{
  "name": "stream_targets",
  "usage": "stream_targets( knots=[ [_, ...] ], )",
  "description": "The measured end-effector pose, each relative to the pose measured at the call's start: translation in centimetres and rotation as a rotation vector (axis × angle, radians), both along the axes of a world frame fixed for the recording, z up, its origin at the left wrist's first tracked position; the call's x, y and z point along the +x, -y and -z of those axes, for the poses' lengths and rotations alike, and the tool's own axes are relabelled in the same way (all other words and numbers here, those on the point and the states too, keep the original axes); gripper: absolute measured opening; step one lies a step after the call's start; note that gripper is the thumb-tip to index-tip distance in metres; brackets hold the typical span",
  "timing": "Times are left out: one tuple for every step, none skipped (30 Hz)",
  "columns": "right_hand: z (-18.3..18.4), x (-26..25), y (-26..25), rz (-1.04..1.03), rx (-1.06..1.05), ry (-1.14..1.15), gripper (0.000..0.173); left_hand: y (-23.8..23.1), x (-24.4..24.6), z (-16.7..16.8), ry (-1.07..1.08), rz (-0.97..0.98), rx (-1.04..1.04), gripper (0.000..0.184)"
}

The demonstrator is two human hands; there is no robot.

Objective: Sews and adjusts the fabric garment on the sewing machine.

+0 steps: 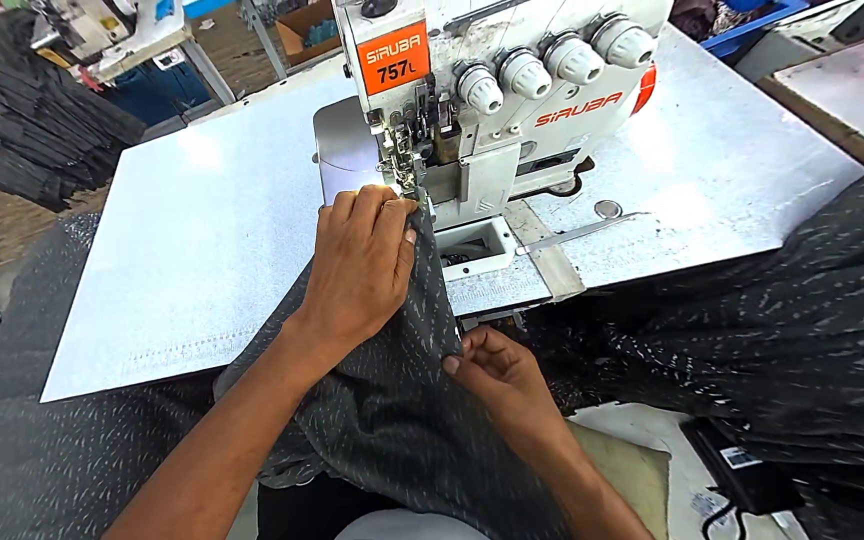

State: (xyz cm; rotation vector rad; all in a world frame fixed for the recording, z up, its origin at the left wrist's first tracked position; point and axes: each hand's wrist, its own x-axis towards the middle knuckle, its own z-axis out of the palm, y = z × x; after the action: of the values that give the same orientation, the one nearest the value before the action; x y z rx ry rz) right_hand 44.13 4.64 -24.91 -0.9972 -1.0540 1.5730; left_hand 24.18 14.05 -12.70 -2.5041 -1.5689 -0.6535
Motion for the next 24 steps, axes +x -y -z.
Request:
stream_targets(
  knots=[
    [0.0,0.0,-0.1,0.000,0.002,-0.003,0.011,0.0,0.0,-0.1,-0.003,-0.004,-0.003,0.037],
    [0.0,0.1,-0.1,-0.001,0.002,-0.007,0.011,0.0,0.1,-0.1,-0.001,-0.005,-0.004,0.037],
    [0.0,0.2,-0.1,-0.003,0.000,-0.011,0.011,-0.1,0.1,-0.1,0.003,-0.007,-0.004,0.036],
    [0.0,0.2,-0.1,-0.004,-0.003,-0.016,0.011,-0.1,0.1,-0.1,0.006,-0.007,-0.005,0.036],
    [0.0,0.3,-0.2,-0.004,-0.007,-0.019,0.011,-0.2,0.1,-0.1,0.005,-0.008,-0.007,0.035],
    [0.0,0.3,-0.2,-0.004,-0.010,-0.021,0.011,-0.2,0.1,-0.1,0.001,-0.007,-0.007,0.036],
    [-0.1,0.3,-0.2,-0.003,-0.010,-0.027,0.011,-0.2,0.1,-0.1,-0.008,-0.008,-0.007,0.036],
    [-0.1,0.3,-0.1,-0.005,-0.008,-0.032,0.011,-0.1,0.1,-0.2,-0.017,-0.010,-0.008,0.037],
    [-0.2,0.4,0.0,-0.008,-0.003,-0.038,0.011,-0.1,0.1,-0.2,-0.024,-0.012,-0.013,0.038],
    [-0.3,0.4,0.1,-0.013,0.001,-0.037,0.011,-0.1,0.1,-0.3,-0.023,-0.012,-0.022,0.038],
    [-0.4,0.4,0.2,-0.020,0.008,-0.037,0.011,-0.1,0.1,-0.4,-0.014,-0.006,-0.039,0.038],
    [-0.5,0.5,0.3,-0.029,0.015,-0.044,0.011,-0.1,0.0,-0.7,-0.002,0.002,-0.059,0.038],
    [-0.7,0.5,0.4,-0.038,0.024,-0.053,0.010,-0.2,0.0,-0.9,0.013,0.011,-0.078,0.038],
    [-0.8,0.6,0.5,-0.043,0.027,-0.065,0.010,-0.2,-0.1,-1.1,0.024,0.019,-0.096,0.037],
    [-0.9,0.6,0.6,-0.049,0.025,-0.070,0.010,-0.2,-0.1,-1.2,0.029,0.021,-0.104,0.037],
    [-0.8,0.5,0.5,-0.048,0.023,-0.068,0.010,-0.2,-0.1,-1.1,0.028,0.020,-0.101,0.037],
    [-0.7,0.4,0.3,-0.043,0.021,-0.067,0.010,-0.3,-0.1,-1.0,0.021,0.016,-0.090,0.037],
    [-0.6,0.4,0.2,-0.039,0.018,-0.067,0.010,-0.3,0.0,-0.9,0.012,0.010,-0.078,0.038],
    [-0.5,0.3,0.0,-0.035,0.016,-0.067,0.010,-0.4,0.0,-0.8,0.006,0.007,-0.067,0.038],
    [-0.5,0.3,0.0,-0.032,0.016,-0.069,0.010,-0.4,0.0,-0.7,0.003,0.006,-0.061,0.038],
    [-0.5,0.3,-0.1,-0.031,0.018,-0.072,0.010,-0.4,0.0,-0.7,0.004,0.005,-0.060,0.039],
    [-0.5,0.4,-0.1,-0.032,0.021,-0.075,0.010,-0.3,-0.1,-0.8,0.007,0.007,-0.061,0.039],
    [-0.5,0.4,0.0,-0.033,0.022,-0.080,0.010,-0.2,-0.1,-0.8,0.012,0.011,-0.057,0.039],
    [-0.5,0.5,0.0,-0.031,0.023,-0.086,0.010,-0.1,-0.1,-0.7,0.015,0.015,-0.051,0.039]
  ],
)
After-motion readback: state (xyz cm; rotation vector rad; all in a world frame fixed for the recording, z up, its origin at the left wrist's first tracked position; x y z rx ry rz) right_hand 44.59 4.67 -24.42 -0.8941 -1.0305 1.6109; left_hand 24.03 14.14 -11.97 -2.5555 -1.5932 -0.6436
